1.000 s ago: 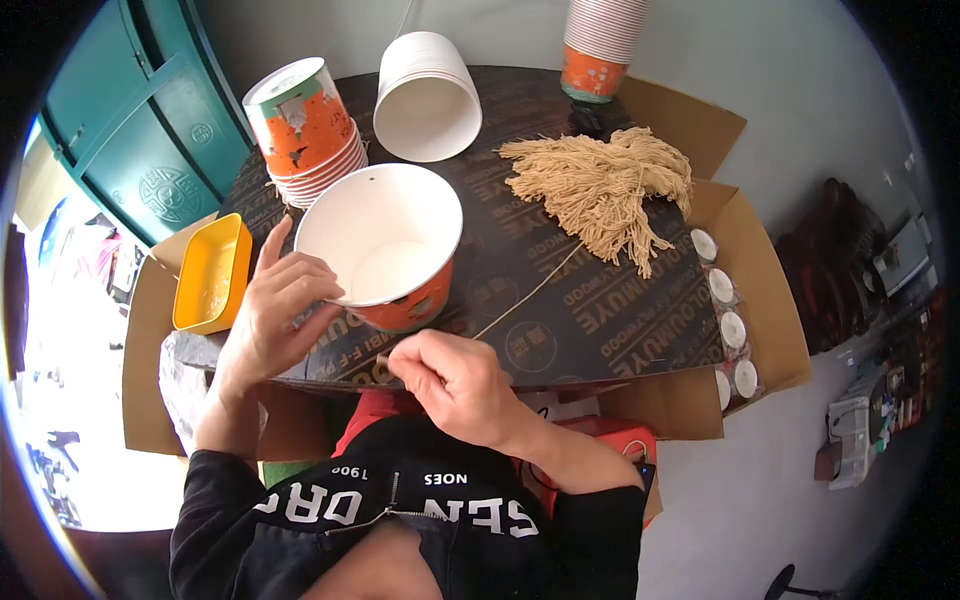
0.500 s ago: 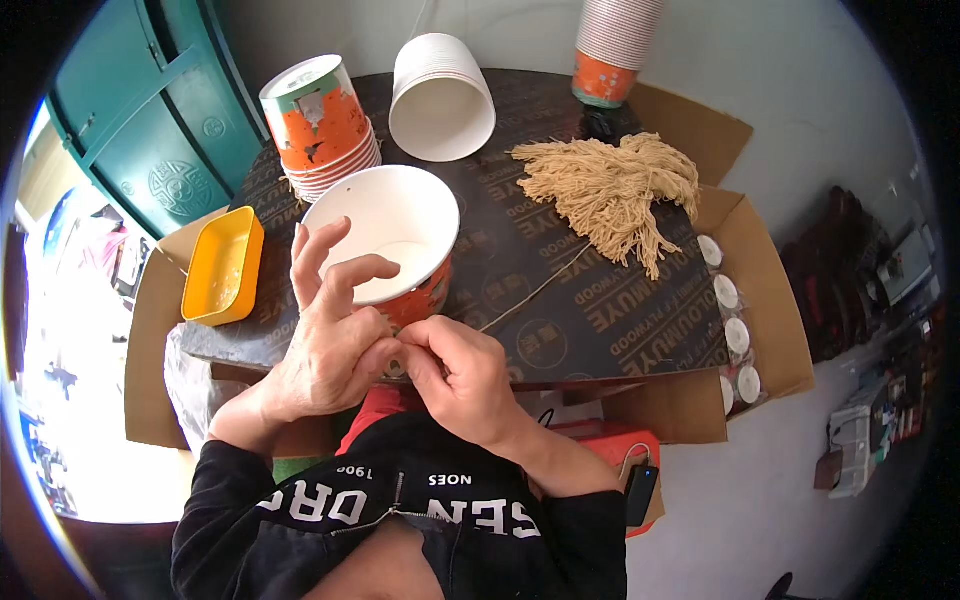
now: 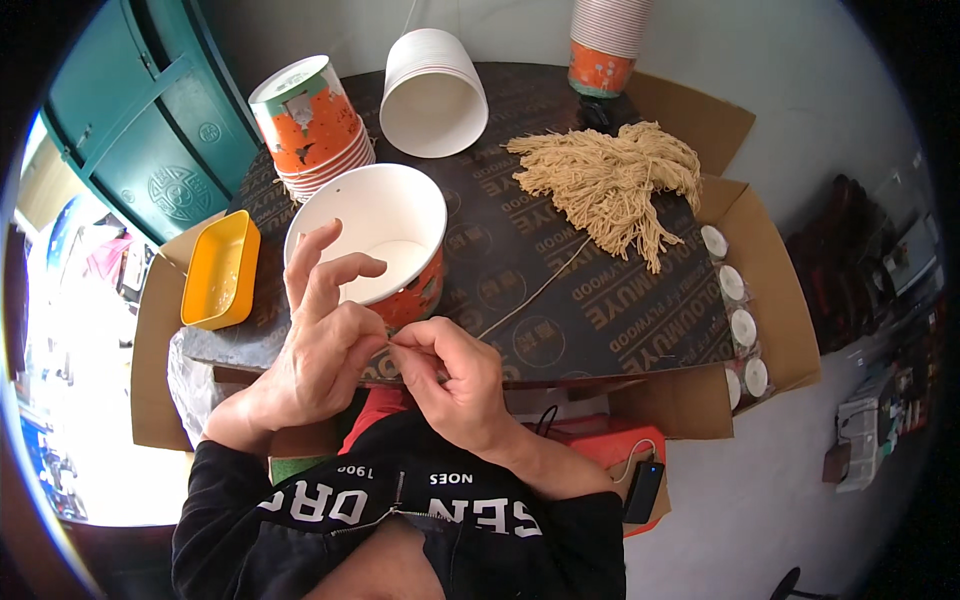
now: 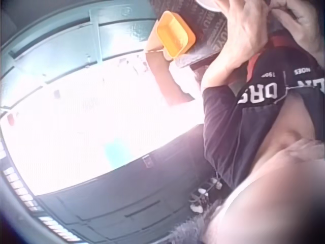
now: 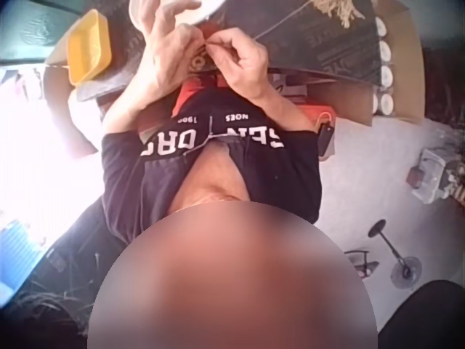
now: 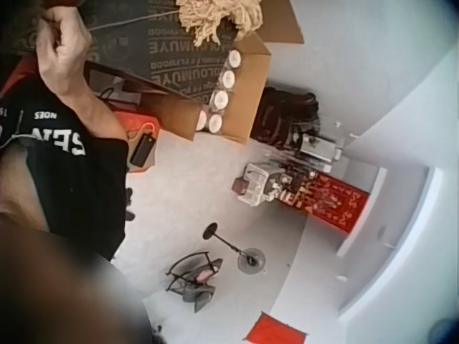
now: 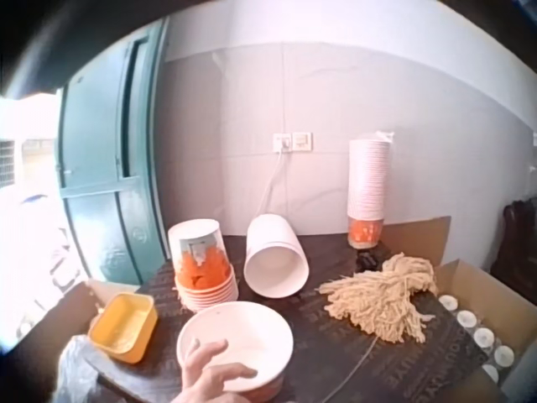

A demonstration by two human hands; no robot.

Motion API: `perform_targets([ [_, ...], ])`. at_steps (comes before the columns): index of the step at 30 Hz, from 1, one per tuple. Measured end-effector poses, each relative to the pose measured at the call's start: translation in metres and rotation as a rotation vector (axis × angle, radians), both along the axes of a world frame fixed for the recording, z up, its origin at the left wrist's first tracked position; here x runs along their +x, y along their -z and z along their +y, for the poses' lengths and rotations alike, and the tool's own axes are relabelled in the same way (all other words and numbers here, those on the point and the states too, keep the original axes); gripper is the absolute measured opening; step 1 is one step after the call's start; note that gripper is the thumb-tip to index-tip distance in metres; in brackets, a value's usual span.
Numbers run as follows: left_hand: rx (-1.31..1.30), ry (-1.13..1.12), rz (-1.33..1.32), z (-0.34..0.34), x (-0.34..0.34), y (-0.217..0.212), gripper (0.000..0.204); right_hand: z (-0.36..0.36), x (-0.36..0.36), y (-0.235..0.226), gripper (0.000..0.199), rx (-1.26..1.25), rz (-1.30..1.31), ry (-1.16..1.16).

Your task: Tying a thin string or wire around the rim of paper cups.

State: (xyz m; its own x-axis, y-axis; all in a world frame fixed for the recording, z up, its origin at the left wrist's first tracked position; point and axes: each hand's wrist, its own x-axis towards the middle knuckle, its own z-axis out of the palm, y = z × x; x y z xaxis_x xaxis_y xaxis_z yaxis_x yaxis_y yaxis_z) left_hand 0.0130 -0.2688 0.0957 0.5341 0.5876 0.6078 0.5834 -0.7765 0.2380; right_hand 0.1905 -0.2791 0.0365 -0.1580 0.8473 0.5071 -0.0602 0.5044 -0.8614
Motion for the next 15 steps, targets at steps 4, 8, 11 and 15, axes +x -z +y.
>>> perform_targets([
  [4, -0.027, 0.010, 0.011, -0.002, -0.001, -0.001, 0.026, -0.002, -0.003, 0.000, 0.005, -0.029, 0.019, 0.010],
  [8, -0.055, 0.014, -0.023, 0.000, -0.001, -0.004, 0.028, -0.002, -0.007, 0.002, 0.005, -0.079, 0.106, 0.044],
  [11, -0.010, -0.037, -0.048, 0.004, -0.003, -0.009, 0.031, 0.004, -0.008, 0.010, 0.005, -0.110, 0.160, 0.076],
  [15, 0.007, -0.152, -0.105, 0.012, -0.011, -0.013, 0.026, 0.015, -0.011, 0.016, 0.006, -0.037, 0.146, 0.172],
])
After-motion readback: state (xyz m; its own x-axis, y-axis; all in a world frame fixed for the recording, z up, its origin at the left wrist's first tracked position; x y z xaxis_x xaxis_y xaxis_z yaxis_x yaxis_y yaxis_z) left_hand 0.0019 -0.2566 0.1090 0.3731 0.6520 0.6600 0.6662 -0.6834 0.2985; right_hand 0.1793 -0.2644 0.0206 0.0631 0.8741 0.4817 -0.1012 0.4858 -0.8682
